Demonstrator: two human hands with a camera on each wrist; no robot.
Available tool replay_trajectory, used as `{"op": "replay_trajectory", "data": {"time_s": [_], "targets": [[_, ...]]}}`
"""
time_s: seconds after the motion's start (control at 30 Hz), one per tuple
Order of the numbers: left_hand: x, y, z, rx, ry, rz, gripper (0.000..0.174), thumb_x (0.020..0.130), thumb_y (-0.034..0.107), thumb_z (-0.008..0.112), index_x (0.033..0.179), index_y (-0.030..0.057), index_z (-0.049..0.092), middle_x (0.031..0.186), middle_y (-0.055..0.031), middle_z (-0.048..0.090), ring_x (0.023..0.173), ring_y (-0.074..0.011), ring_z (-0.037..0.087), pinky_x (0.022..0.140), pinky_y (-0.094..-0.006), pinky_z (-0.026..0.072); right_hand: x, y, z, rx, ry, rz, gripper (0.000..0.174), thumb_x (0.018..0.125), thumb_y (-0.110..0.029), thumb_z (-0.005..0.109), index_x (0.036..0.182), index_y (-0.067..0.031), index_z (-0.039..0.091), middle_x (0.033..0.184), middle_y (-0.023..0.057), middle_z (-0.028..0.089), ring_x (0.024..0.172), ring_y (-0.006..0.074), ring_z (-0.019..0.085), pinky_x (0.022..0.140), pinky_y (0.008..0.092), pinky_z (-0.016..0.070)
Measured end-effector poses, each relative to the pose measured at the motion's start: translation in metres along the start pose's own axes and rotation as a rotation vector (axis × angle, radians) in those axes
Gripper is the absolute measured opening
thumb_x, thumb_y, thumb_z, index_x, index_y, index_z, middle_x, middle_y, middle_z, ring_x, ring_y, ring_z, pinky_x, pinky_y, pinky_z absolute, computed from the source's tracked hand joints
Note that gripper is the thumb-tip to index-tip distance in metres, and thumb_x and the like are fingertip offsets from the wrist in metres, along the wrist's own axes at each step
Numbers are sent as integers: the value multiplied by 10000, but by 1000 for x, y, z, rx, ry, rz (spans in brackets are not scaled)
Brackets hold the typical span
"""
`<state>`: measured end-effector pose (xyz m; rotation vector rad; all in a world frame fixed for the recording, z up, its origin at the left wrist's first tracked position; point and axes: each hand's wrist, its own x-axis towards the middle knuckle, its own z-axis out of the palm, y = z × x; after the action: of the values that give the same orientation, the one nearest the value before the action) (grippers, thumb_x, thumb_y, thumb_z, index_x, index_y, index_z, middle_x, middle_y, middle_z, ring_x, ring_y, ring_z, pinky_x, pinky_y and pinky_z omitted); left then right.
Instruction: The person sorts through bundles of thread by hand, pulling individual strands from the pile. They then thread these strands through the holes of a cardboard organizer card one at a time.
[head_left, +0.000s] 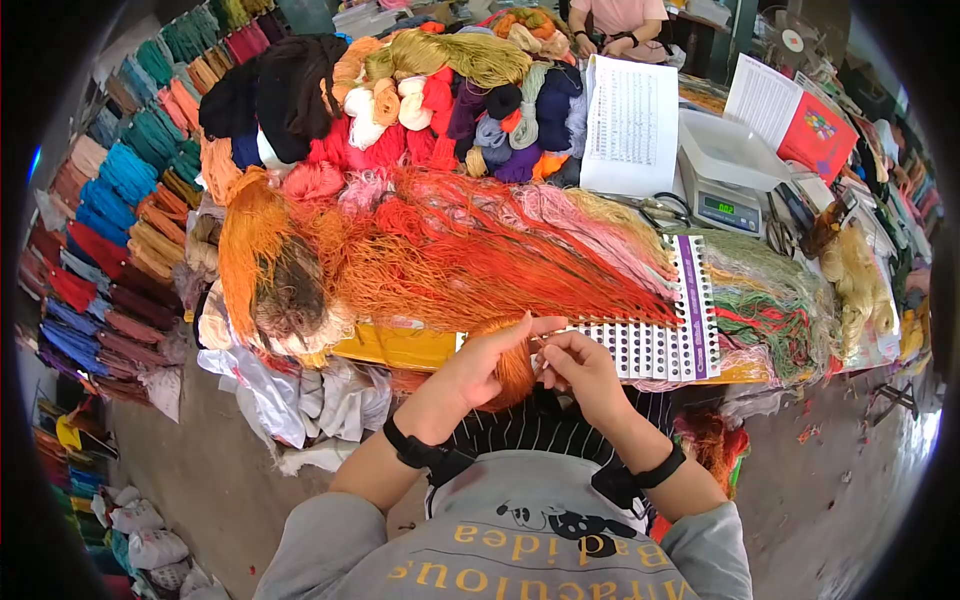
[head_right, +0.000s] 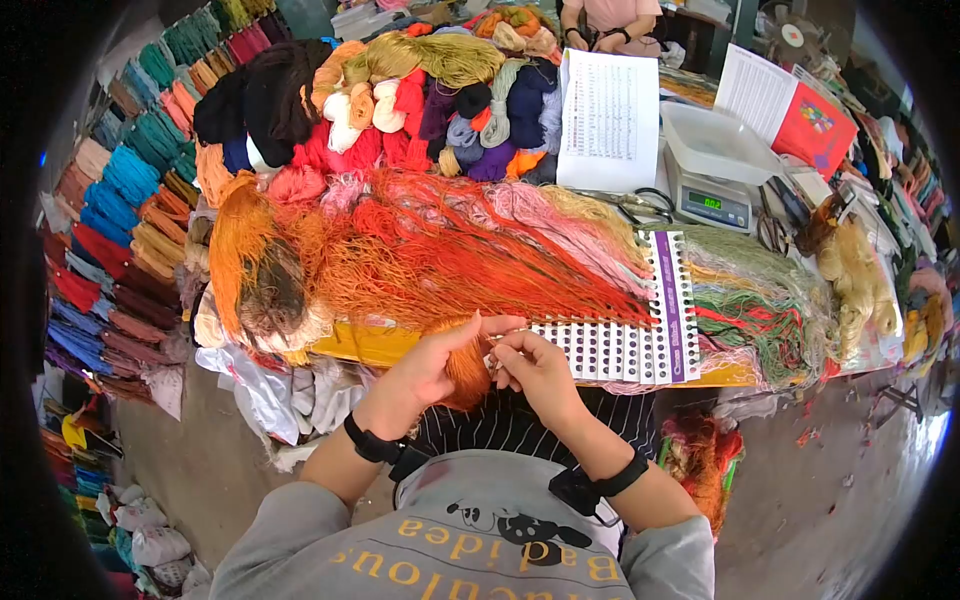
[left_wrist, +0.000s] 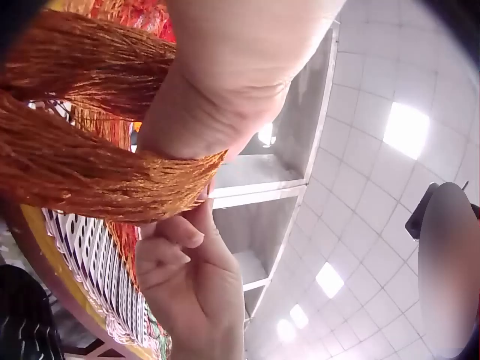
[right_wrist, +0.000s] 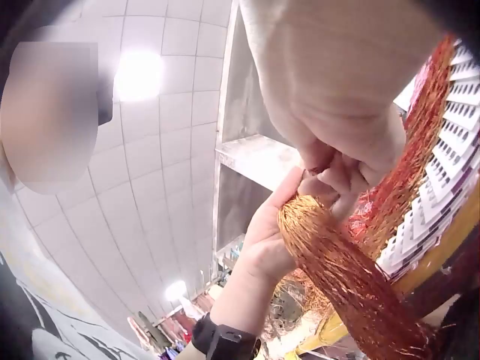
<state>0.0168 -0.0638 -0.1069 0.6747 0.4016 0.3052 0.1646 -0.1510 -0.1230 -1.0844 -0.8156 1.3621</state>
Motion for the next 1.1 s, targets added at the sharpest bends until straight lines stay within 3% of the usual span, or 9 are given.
{"op": "replay_trajectory", "data": {"time_s": [0.2,0.27,0.4,0.47,0.5,0.57,0.67,0.8,1.1], "targets": [[1,1,0,-53,64,28,461,967,358,387,1248,8,491,1278,-127,500,1076,-206,527,900,-363,439,-7,1,-2,178,-32,5,142,947,-159,478,935,-29,534,835,59,631,646,96,565,597,204,422],[-2,5,14,-137,174,64,421,961,323,430,1233,11,505,1158,-107,551,971,-194,555,828,-353,479,-9,-2,-3,182,-28,19,148,951,-165,471,936,-29,529,837,63,633,651,102,570,606,210,428],[-4,5,9,-116,186,66,443,962,342,414,1252,16,491,1177,-105,550,971,-177,567,887,-348,452,-12,-5,-4,174,12,35,167,957,-179,462,935,-25,522,827,73,636,651,112,574,618,220,436],[-6,6,5,-64,174,64,438,961,342,421,1258,27,492,1056,-68,570,773,-119,571,877,-335,455,-13,-5,-5,172,30,35,171,954,-180,472,931,-20,527,804,69,628,643,110,571,604,218,436],[-6,6,5,-64,174,64,438,961,342,421,1258,27,492,1056,-68,570,773,-119,571,877,-335,455,-13,-4,-5,171,48,35,175,950,-182,482,926,-15,531,782,66,621,635,108,567,590,217,435],[-6,6,7,-17,174,102,428,963,341,420,1253,38,506,952,-32,554,614,-70,490,828,-308,457,-13,-1,-9,134,16,47,176,945,-181,494,918,-12,537,757,59,609,628,105,562,575,215,432],[-9,9,11,86,215,143,414,968,331,415,1241,39,520,897,-14,527,569,-63,410,756,-276,444,-15,-3,-12,28,-39,56,177,938,-177,511,900,-8,546,715,45,586,608,98,553,548,210,423],[-11,9,16,76,234,133,407,970,326,411,1235,39,528,874,-8,517,568,-59,396,708,-260,424,-20,-9,-10,-15,-37,89,178,943,-178,500,894,-11,540,688,41,575,571,97,543,536,206,419],[-6,4,11,-18,264,152,434,965,350,414,1199,3,527,714,-9,491,656,-140,501,755,-299,441,-22,-8,-8,-18,-9,37,185,957,-186,467,901,-16,514,666,42,566,536,106,535,521,208,423]]}}
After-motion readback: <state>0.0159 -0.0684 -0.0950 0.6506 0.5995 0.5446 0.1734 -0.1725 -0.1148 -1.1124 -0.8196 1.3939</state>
